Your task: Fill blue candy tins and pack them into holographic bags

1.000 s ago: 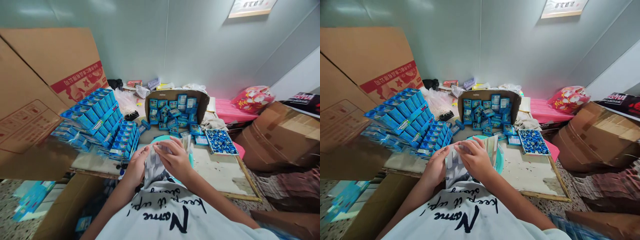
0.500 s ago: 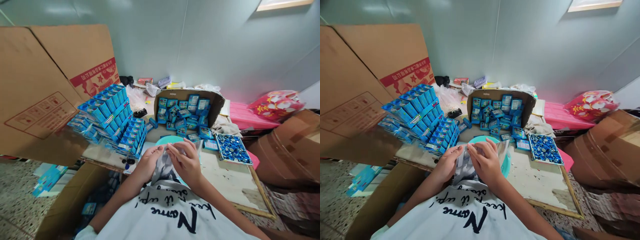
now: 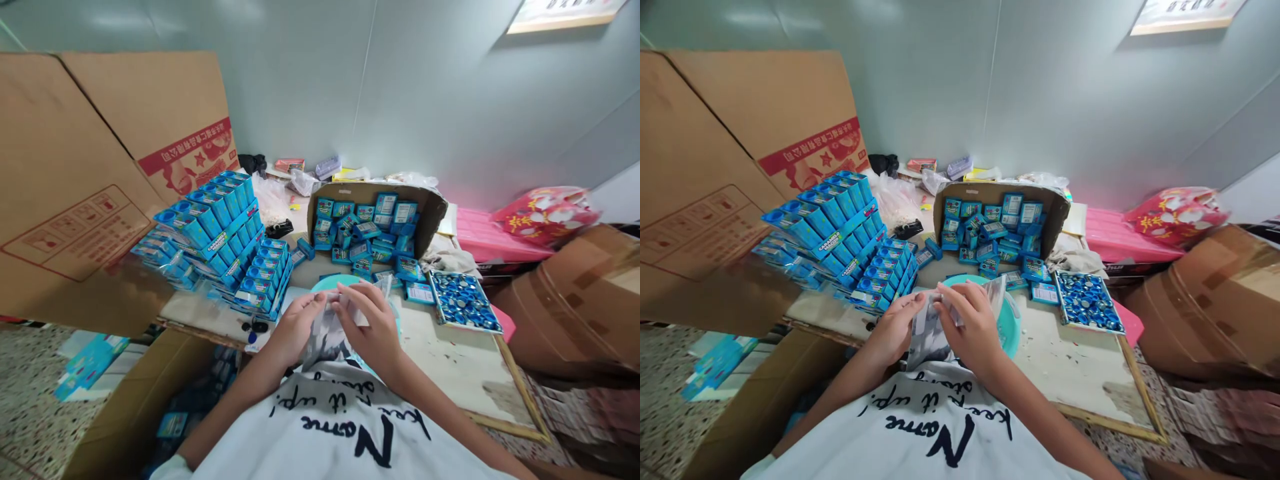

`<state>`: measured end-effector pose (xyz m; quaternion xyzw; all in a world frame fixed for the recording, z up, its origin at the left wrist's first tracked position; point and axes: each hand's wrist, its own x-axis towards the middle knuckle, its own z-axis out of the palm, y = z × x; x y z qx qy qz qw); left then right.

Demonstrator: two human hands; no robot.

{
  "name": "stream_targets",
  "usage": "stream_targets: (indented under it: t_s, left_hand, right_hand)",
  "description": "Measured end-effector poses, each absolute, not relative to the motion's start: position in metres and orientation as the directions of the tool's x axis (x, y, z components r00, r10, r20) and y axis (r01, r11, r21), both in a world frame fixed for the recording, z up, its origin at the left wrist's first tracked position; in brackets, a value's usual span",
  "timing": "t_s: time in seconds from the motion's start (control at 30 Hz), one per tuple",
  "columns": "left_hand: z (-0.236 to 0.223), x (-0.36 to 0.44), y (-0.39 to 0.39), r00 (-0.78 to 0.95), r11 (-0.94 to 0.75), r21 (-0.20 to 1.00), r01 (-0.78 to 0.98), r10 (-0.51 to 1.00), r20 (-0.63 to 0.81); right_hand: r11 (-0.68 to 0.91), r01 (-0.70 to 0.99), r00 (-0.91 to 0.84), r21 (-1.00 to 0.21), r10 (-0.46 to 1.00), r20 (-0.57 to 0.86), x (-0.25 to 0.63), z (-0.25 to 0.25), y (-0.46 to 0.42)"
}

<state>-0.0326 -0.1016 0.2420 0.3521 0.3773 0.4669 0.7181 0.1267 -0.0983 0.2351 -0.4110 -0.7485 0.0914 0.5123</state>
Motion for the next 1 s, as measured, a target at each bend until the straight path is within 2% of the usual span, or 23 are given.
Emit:
stream_targets:
  t_s: [0.1, 0.37, 0.6, 0.83, 0.93, 1.0]
  left_hand:
    - [0.242, -0.031, -0.102, 0.305, 0.346, 0.862, -0.371, 0.922, -0.239]
    - [0.244, -0.027, -0.097, 0.317, 0.369, 0.825, -0.429, 0.916, -0.246]
    - [0.245, -0.027, -0.093, 0.328, 0.334, 0.832, -0.444, 0.924, -0.196]
    - [0.238, -0.027, -0.088, 0.247, 0.324, 0.836, -0.442, 0.94, -0.233]
    - [0.236, -0.028, -0.081, 0.221, 0.338, 0.825, -0.453, 0.939, -0.264]
    - [0.234, -0.028, -0.074, 0.205, 0.345, 0.821, -0.454, 0.938, -0.28]
  right_hand:
    - [0.621, 0.507, -0.159, -0.598, 0.75, 0.642, 0.13, 0.239, -0.096]
    - [0.722, 0.569, -0.206, -0.393, 0.588, 0.782, 0.133, 0.229, -0.092]
    - [0.721, 0.571, -0.22, -0.392, 0.595, 0.773, 0.136, 0.222, -0.09]
    - [0.692, 0.644, -0.225, -0.326, 0.579, 0.783, 0.131, 0.222, -0.093]
    - [0.685, 0.662, -0.289, -0.305, 0.608, 0.739, 0.132, 0.22, -0.097]
    - [0.687, 0.651, -0.379, -0.322, 0.662, 0.647, 0.135, 0.219, -0.1]
